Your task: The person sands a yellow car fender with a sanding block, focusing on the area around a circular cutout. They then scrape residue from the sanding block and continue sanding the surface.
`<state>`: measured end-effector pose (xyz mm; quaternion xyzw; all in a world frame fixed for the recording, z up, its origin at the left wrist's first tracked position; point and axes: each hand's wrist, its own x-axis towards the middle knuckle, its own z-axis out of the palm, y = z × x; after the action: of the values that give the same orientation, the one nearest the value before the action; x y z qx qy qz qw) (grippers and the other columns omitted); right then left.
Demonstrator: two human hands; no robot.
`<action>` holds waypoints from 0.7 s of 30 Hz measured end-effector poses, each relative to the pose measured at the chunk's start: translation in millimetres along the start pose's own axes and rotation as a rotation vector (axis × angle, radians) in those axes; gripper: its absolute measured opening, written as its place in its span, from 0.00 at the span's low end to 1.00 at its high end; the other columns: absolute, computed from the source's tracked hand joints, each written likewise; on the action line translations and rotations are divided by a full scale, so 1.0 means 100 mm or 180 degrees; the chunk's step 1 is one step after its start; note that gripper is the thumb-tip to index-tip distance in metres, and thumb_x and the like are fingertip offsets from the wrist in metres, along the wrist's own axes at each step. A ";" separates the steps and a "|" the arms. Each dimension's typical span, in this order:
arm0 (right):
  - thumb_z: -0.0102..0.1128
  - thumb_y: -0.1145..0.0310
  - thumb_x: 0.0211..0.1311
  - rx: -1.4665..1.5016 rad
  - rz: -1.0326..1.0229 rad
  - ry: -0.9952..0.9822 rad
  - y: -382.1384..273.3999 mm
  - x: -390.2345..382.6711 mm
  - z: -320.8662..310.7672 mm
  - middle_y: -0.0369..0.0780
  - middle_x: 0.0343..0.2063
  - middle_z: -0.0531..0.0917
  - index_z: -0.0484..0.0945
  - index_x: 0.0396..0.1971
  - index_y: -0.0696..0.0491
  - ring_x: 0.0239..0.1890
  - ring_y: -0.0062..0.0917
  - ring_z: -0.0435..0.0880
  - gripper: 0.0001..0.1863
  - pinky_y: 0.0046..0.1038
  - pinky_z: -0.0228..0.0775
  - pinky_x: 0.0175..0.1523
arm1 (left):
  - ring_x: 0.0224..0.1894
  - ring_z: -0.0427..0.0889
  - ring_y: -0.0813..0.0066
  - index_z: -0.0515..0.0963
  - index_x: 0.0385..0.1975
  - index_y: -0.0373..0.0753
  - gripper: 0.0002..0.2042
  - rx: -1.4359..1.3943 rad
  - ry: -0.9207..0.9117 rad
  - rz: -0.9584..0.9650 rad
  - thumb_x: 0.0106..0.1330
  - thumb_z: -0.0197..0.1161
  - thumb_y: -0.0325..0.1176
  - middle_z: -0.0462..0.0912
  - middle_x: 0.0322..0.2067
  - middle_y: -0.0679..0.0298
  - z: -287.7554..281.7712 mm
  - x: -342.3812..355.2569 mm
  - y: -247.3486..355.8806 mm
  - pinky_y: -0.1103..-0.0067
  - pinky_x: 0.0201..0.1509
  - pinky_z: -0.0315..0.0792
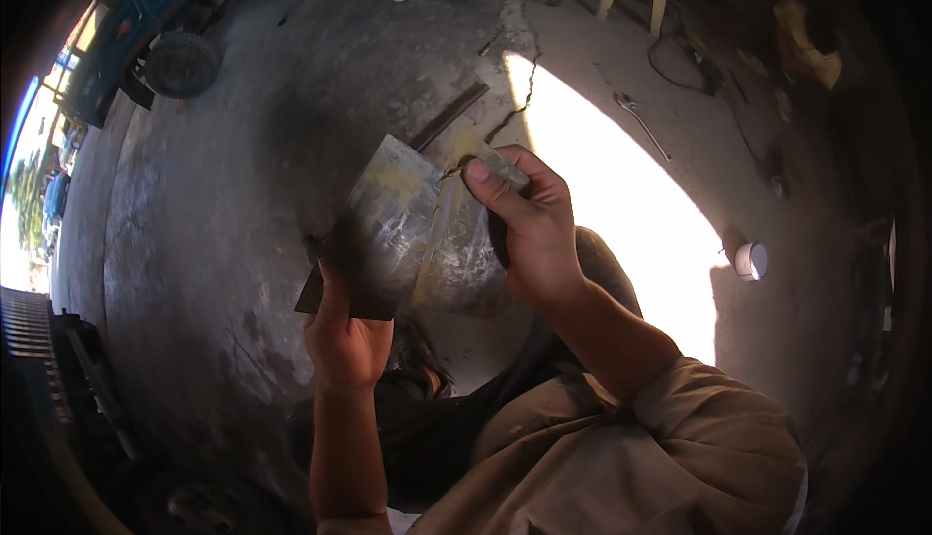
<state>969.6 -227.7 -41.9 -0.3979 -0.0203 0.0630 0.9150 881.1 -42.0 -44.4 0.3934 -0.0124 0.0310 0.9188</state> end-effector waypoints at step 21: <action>0.69 0.71 0.66 -0.1373 0.0066 -0.0999 -0.12 0.10 -0.22 0.31 0.26 0.82 0.83 0.35 0.58 0.30 0.11 0.76 0.06 0.18 0.67 0.37 | 0.47 0.80 0.78 0.74 0.59 0.32 0.20 0.1982 0.0203 -0.0796 0.69 0.66 0.30 0.84 0.46 0.66 0.32 0.04 0.15 0.79 0.53 0.72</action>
<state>982.2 -250.2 -47.9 -0.5692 -0.1708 0.1276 0.7941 883.7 -54.9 -10.9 0.6524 0.0747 -0.0673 0.7512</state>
